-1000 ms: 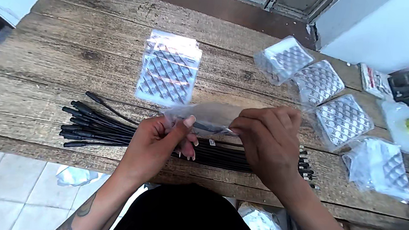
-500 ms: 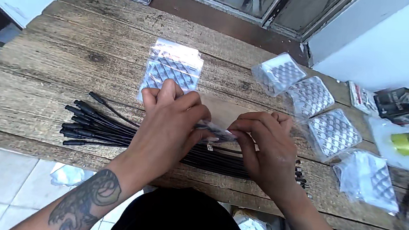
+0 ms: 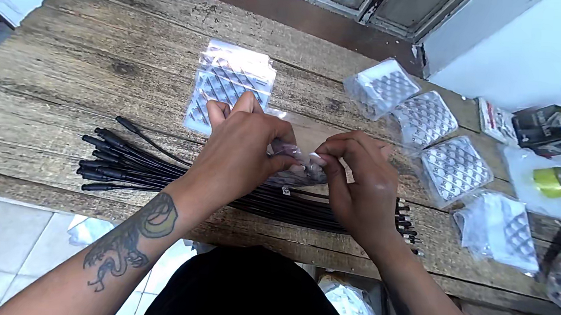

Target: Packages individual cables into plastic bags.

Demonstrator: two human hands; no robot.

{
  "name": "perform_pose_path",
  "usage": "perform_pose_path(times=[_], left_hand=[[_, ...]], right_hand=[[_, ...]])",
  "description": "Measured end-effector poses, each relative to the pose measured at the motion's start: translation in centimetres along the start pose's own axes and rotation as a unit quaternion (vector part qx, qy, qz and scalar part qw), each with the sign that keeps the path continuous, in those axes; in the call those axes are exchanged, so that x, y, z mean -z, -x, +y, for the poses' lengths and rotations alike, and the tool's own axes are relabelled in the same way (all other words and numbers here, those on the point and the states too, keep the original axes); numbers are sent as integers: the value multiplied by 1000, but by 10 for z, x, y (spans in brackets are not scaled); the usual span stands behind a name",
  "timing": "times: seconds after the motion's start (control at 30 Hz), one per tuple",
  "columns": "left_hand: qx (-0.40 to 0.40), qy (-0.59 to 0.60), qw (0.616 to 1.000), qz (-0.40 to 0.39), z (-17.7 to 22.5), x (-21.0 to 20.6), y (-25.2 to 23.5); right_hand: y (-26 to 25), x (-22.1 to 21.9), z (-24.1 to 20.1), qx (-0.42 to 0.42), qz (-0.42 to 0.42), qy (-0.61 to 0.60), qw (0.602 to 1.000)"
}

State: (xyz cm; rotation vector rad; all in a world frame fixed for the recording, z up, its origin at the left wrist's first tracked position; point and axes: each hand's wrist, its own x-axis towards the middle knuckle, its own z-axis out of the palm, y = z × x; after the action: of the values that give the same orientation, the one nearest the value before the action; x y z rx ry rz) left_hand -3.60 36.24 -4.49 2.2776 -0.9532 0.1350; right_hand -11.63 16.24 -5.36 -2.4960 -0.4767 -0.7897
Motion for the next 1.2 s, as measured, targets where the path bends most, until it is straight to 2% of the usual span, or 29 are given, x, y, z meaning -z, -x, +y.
perform_pose_path(times=[0.23, 0.33, 0.5, 0.7, 0.87, 0.93, 1.07, 1.2], left_hand=[[2, -6, 1000, -24, -4, -1, -5], [9, 6, 1000, -22, -6, -2, -6], [4, 23, 999, -24, -8, -3, -9], [-2, 9, 999, -31, -6, -2, -12], [17, 19, 998, -51, -6, 0, -14], [11, 20, 998, -51, -6, -1, -14], [11, 16, 999, -46, -8, -1, -11], [12, 18, 999, -39, -10, -2, -10]], right_hand=[[-1, -6, 4, -47, 33, -51, 997], [-4, 1, 8, -49, 5, -47, 998], [-18, 26, 18, 54, -135, 75, 987], [-34, 26, 12, 162, -160, 150, 962], [-40, 28, 5, 249, -127, 180, 943], [-40, 26, 9, 257, -109, 172, 945], [-33, 16, 17, 224, -54, 118, 966], [-28, 6, 22, 147, 5, 66, 987]])
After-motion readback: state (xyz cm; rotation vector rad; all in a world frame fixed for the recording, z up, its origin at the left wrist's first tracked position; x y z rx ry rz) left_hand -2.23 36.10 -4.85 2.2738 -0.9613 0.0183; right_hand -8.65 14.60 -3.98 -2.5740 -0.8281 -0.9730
